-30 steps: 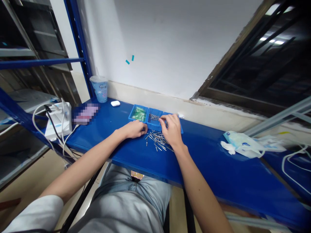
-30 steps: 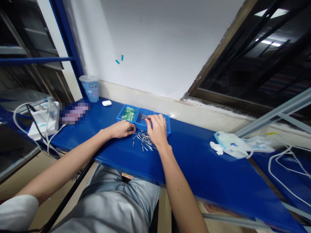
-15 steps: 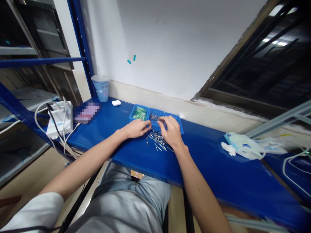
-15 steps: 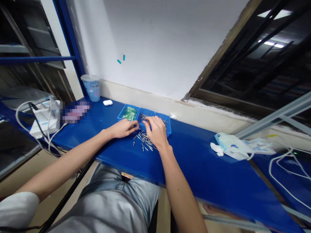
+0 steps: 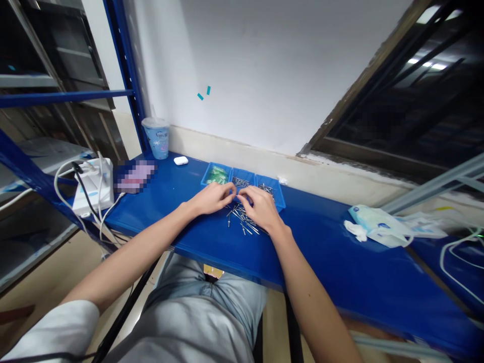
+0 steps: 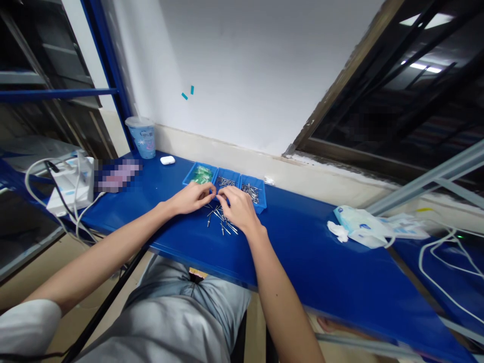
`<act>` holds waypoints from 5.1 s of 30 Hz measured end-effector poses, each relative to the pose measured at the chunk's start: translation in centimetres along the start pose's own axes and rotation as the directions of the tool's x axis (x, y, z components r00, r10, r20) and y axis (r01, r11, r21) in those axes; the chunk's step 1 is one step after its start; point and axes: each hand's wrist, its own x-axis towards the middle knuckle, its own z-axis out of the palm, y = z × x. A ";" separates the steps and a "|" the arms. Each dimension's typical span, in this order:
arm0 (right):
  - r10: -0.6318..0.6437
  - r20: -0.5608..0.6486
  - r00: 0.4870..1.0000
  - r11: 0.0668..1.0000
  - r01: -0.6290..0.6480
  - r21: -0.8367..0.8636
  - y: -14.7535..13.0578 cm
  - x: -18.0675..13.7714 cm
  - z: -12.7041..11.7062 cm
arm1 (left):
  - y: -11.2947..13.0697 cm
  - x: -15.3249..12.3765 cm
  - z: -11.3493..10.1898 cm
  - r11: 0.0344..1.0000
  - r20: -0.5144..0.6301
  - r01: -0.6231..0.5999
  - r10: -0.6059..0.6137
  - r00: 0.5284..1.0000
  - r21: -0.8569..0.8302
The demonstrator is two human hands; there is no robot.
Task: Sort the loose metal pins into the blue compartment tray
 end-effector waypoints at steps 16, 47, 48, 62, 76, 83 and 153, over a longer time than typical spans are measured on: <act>-0.029 -0.021 0.999 0.997 0.028 -0.073 -0.4 0.2 0.8 | 0.0 0.2 0.2 0.994 -0.068 -0.035 0.028 0.997 -0.106; -0.043 -0.214 0.976 0.999 0.045 0.003 0.2 0.3 0.8 | -0.4 0.1 -0.1 0.998 -0.110 0.003 -0.011 0.994 -0.068; -0.041 -0.210 0.977 0.999 0.044 0.006 0.2 0.3 0.8 | -0.5 0.2 0.0 0.998 -0.112 -0.004 -0.004 0.994 -0.068; 0.079 -0.058 0.995 0.994 -0.074 0.081 0.1 0.3 1.0 | -0.5 0.2 0.1 0.998 -0.130 -0.009 0.001 0.992 -0.064; 0.069 0.008 0.998 0.996 -0.070 0.063 0.4 0.2 0.6 | -0.6 0.1 0.1 0.998 -0.079 0.006 -0.011 0.997 -0.064; 0.046 -0.010 0.999 0.999 -0.046 0.004 0.2 0.4 0.5 | -0.4 0.1 0.0 0.999 -0.064 -0.011 0.008 0.998 -0.043; -0.012 0.082 0.997 0.999 0.015 -0.040 -0.1 0.3 1.2 | -2.5 -0.1 0.2 0.943 0.253 0.002 -0.091 0.963 0.333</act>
